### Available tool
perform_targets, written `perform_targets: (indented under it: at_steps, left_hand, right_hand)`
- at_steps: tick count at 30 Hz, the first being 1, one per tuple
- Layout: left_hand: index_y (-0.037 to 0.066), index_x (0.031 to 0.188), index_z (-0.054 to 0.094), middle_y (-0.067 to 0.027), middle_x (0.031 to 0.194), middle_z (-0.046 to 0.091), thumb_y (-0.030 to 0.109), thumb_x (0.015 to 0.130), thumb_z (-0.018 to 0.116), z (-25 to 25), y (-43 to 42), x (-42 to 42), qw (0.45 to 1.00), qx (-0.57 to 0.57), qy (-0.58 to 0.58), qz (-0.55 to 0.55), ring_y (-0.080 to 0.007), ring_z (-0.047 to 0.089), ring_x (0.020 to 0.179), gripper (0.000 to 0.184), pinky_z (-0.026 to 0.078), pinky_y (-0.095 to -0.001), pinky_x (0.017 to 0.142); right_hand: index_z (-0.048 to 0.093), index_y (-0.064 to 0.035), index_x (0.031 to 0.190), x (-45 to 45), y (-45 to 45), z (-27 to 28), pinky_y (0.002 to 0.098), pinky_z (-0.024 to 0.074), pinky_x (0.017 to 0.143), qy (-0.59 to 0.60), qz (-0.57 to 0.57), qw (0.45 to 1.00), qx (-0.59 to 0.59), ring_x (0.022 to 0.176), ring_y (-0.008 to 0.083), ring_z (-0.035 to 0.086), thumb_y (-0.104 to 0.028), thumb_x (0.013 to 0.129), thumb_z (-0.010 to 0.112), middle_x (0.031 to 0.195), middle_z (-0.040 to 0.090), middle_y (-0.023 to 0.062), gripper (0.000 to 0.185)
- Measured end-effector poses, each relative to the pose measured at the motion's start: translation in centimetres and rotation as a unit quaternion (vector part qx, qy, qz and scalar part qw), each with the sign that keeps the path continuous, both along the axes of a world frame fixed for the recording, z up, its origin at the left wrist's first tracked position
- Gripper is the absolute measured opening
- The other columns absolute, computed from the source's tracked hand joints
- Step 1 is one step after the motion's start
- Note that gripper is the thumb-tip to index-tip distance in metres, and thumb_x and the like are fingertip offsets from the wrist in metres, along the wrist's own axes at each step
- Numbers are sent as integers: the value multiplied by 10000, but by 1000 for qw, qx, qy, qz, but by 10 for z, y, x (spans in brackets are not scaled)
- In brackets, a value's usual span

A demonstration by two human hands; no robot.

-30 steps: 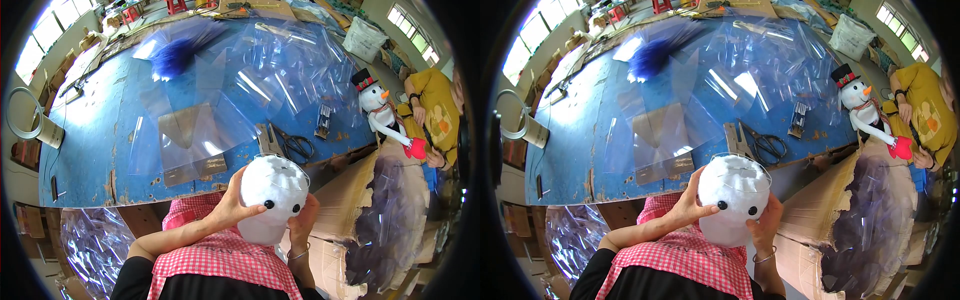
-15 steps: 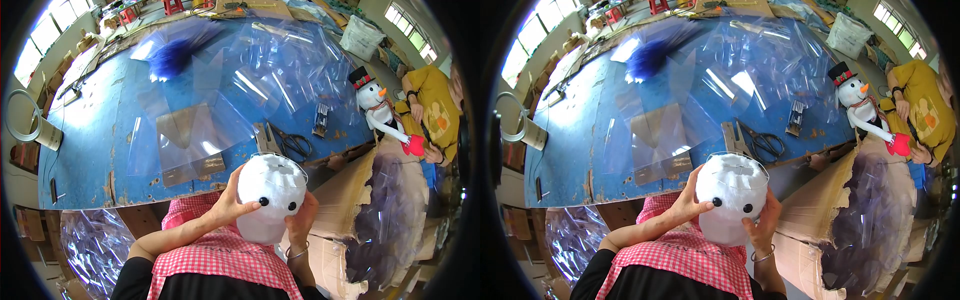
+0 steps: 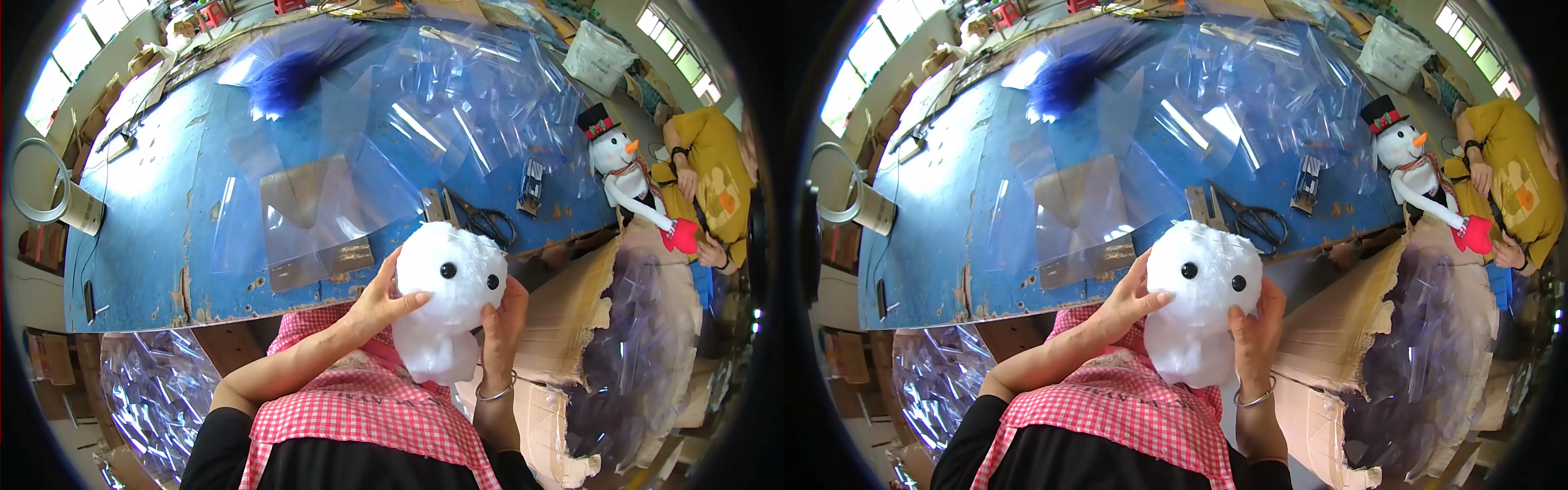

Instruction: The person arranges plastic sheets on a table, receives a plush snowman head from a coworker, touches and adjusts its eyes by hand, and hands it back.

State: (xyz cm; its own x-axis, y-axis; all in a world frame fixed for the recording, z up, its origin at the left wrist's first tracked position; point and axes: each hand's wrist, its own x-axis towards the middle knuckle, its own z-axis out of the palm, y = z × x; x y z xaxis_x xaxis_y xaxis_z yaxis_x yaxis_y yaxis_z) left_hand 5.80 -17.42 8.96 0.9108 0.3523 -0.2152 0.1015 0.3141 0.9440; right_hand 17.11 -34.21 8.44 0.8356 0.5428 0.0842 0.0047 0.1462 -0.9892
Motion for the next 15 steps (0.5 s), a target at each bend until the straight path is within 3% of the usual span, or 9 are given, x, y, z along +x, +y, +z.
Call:
perform_targets:
  at_steps: [8, 15]
  left_hand:
    - [16, 1429, 68, -249, 1374, 307, 432, 710, 749, -9, 0, 2, 997, 66, 27, 8, -335, 317, 1291, 1073, 305, -417, 1042]
    - [7, 1427, 52, -258, 1380, 294, 454, 704, 748, -10, -1, 2, 995, 91, 23, 12, -343, 285, 1310, 1098, 278, -418, 1061]
  right_hand:
    - [291, -15, 1308, 1, 6, -1, 361, 406, 945, -6, 14, 999, -41, 1159, 226, 427, -335, 743, 749, 1258, 409, 146, 795]
    - [278, -21, 1314, -6, 16, 2, 348, 407, 940, -25, -7, 998, -60, 1129, 219, 441, -215, 723, 748, 1232, 403, 130, 780]
